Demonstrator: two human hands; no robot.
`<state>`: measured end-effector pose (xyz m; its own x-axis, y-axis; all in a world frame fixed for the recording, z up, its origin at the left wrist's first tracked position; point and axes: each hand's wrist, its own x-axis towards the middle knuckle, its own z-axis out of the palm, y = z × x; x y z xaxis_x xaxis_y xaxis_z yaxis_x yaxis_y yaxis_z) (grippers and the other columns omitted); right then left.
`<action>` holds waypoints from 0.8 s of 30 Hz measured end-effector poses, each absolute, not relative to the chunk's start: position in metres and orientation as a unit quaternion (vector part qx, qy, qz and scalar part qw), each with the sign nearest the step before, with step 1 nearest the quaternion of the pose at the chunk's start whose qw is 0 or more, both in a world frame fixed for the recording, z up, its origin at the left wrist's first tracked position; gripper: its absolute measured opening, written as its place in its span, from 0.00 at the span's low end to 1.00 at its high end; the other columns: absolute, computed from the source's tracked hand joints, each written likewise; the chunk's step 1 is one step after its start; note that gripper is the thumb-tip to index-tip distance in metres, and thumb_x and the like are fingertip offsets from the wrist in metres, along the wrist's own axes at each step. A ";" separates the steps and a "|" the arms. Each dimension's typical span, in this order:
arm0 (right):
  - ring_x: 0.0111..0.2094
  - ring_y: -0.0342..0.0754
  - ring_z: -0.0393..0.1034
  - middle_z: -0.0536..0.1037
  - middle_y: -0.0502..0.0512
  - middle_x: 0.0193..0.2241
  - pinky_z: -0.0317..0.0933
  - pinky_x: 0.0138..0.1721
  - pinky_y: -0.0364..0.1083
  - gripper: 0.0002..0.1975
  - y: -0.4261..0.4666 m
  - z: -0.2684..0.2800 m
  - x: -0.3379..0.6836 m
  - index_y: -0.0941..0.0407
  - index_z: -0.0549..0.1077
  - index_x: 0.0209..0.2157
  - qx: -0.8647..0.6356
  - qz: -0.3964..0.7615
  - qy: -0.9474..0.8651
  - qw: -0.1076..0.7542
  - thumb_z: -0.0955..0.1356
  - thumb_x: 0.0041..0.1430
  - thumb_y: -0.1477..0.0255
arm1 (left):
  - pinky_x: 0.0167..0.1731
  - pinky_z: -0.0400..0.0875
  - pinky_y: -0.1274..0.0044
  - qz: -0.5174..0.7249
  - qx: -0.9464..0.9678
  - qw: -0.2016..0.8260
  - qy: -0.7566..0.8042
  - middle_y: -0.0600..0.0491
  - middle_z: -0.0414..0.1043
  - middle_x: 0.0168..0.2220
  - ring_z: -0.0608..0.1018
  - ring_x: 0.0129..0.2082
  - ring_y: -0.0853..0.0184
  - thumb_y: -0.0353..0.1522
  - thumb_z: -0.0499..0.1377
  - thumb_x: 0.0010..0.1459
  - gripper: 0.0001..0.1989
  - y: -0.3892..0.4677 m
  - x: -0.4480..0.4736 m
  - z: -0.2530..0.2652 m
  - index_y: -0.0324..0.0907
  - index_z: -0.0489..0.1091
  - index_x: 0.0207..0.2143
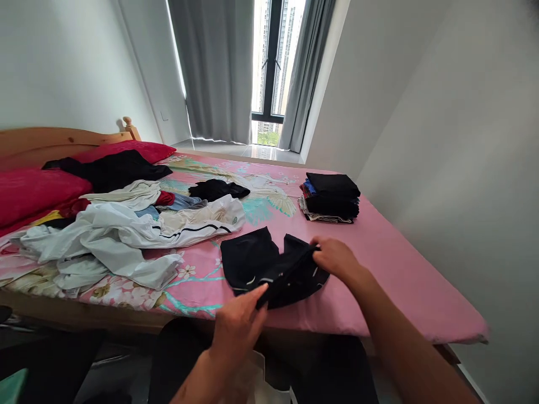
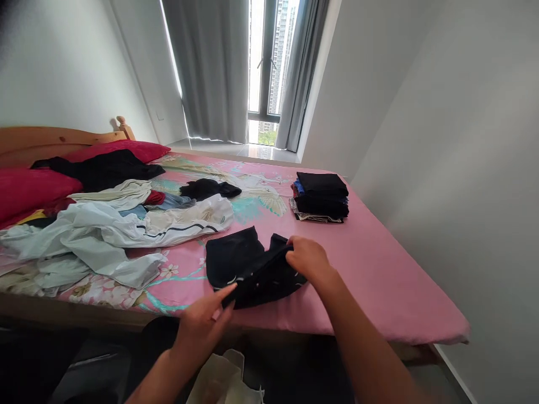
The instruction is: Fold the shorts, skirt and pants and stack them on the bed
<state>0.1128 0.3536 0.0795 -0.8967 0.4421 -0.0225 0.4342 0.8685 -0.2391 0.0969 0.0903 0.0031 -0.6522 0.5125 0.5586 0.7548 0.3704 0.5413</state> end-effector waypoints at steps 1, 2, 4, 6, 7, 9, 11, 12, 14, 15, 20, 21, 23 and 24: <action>0.34 0.49 0.71 0.77 0.55 0.30 0.56 0.30 0.43 0.18 0.357 0.100 0.119 0.54 0.73 0.42 -0.218 0.137 -0.966 0.033 0.62 0.49 0.76 | 0.39 0.75 0.75 -0.423 -0.386 0.144 -0.807 0.51 0.78 0.40 0.79 0.36 0.64 0.32 0.54 0.58 0.15 0.091 0.090 0.021 0.44 0.70 0.48; 0.29 0.48 0.71 0.77 0.54 0.26 0.56 0.28 0.42 0.18 0.360 0.122 0.124 0.54 0.73 0.43 -0.208 0.172 -0.962 0.045 0.61 0.50 0.75 | 0.40 0.75 0.75 -0.446 -0.381 0.132 -0.799 0.51 0.77 0.40 0.79 0.37 0.64 0.33 0.54 0.58 0.15 0.092 0.084 0.040 0.44 0.70 0.48; 0.20 0.45 0.69 0.73 0.50 0.17 0.56 0.24 0.41 0.18 0.362 0.166 0.134 0.56 0.72 0.46 -0.185 0.265 -0.944 0.063 0.61 0.53 0.73 | 0.38 0.76 0.76 -0.492 -0.364 0.095 -0.785 0.52 0.76 0.42 0.78 0.38 0.65 0.34 0.53 0.59 0.15 0.094 0.074 0.081 0.44 0.68 0.49; 0.16 0.43 0.66 0.70 0.48 0.14 0.56 0.21 0.40 0.18 0.359 0.207 0.144 0.57 0.71 0.47 -0.164 0.324 -0.928 0.086 0.61 0.55 0.73 | 0.31 0.77 0.77 -0.536 -0.361 0.056 -0.761 0.52 0.73 0.45 0.77 0.37 0.65 0.37 0.53 0.59 0.15 0.096 0.067 0.122 0.45 0.68 0.49; 0.16 0.43 0.65 0.69 0.48 0.14 0.56 0.20 0.40 0.17 0.357 0.226 0.148 0.58 0.71 0.46 -0.155 0.329 -0.926 0.106 0.61 0.55 0.74 | 0.27 0.77 0.78 -0.559 -0.361 0.038 -0.745 0.52 0.72 0.45 0.77 0.36 0.66 0.38 0.53 0.59 0.16 0.097 0.064 0.140 0.45 0.67 0.49; 0.16 0.41 0.64 0.69 0.49 0.14 0.56 0.19 0.39 0.15 0.351 0.259 0.155 0.59 0.73 0.44 -0.138 0.311 -0.929 0.147 0.61 0.57 0.74 | 0.22 0.77 0.78 -0.604 -0.361 0.011 -0.710 0.51 0.71 0.42 0.76 0.34 0.66 0.39 0.55 0.57 0.18 0.097 0.057 0.173 0.43 0.67 0.49; 0.16 0.39 0.63 0.68 0.49 0.14 0.56 0.19 0.39 0.12 0.344 0.284 0.160 0.60 0.74 0.39 -0.127 0.283 -0.935 0.172 0.61 0.58 0.75 | 0.21 0.77 0.76 -0.633 -0.359 -0.011 -0.686 0.52 0.71 0.35 0.76 0.31 0.66 0.38 0.57 0.55 0.19 0.096 0.051 0.199 0.39 0.68 0.47; 0.16 0.38 0.62 0.67 0.49 0.14 0.56 0.19 0.38 0.10 0.340 0.294 0.162 0.61 0.74 0.36 -0.124 0.270 -0.939 0.173 0.62 0.58 0.75 | 0.21 0.78 0.74 -0.641 -0.360 -0.018 -0.678 0.53 0.70 0.33 0.76 0.30 0.66 0.37 0.58 0.54 0.18 0.096 0.049 0.209 0.37 0.68 0.46; 0.14 0.36 0.61 0.65 0.48 0.12 0.55 0.19 0.38 0.09 0.335 0.308 0.164 0.62 0.74 0.31 -0.122 0.248 -0.945 0.173 0.63 0.58 0.74 | 0.24 0.79 0.72 -0.652 -0.353 -0.031 -0.670 0.53 0.70 0.32 0.77 0.31 0.65 0.35 0.59 0.53 0.16 0.095 0.047 0.228 0.36 0.69 0.43; 0.14 0.35 0.60 0.65 0.47 0.12 0.54 0.19 0.37 0.10 0.334 0.313 0.165 0.62 0.74 0.30 -0.119 0.245 -0.946 0.178 0.63 0.58 0.74 | 0.25 0.79 0.71 -0.658 -0.347 -0.036 -0.667 0.53 0.70 0.32 0.77 0.33 0.64 0.34 0.60 0.53 0.15 0.094 0.047 0.235 0.35 0.69 0.42; 0.19 0.37 0.66 0.69 0.50 0.17 0.59 0.23 0.38 0.10 0.338 0.321 0.159 0.63 0.73 0.33 -0.119 0.291 -0.933 0.176 0.62 0.59 0.74 | 0.29 0.78 0.68 -0.637 -0.327 -0.007 -0.698 0.55 0.71 0.32 0.78 0.35 0.63 0.34 0.61 0.51 0.15 0.095 0.049 0.257 0.34 0.68 0.39; 0.20 0.39 0.67 0.70 0.51 0.18 0.61 0.24 0.39 0.09 0.340 0.319 0.156 0.64 0.73 0.34 -0.138 0.305 -0.927 0.167 0.63 0.58 0.74 | 0.30 0.78 0.68 -0.623 -0.330 0.002 -0.709 0.55 0.71 0.32 0.78 0.36 0.63 0.34 0.60 0.51 0.15 0.096 0.046 0.258 0.33 0.68 0.39; 0.21 0.41 0.68 0.71 0.53 0.19 0.63 0.24 0.41 0.09 0.342 0.311 0.144 0.64 0.73 0.37 -0.173 0.345 -0.909 0.156 0.64 0.57 0.73 | 0.32 0.77 0.68 -0.604 -0.343 0.006 -0.719 0.54 0.71 0.33 0.78 0.37 0.63 0.35 0.60 0.51 0.16 0.097 0.036 0.255 0.32 0.68 0.40; 0.20 0.42 0.68 0.71 0.53 0.18 0.63 0.24 0.41 0.10 0.342 0.306 0.137 0.63 0.73 0.38 -0.181 0.369 -0.899 0.151 0.65 0.57 0.73 | 0.33 0.77 0.67 -0.598 -0.353 0.006 -0.719 0.53 0.71 0.33 0.78 0.37 0.62 0.35 0.60 0.51 0.16 0.096 0.029 0.253 0.32 0.68 0.40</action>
<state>0.1370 0.3424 0.3057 -0.8890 0.4368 0.1370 0.2145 0.6618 -0.7183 0.0295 0.0960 0.2529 -0.7511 0.5009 0.4300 0.5141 0.0353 0.8570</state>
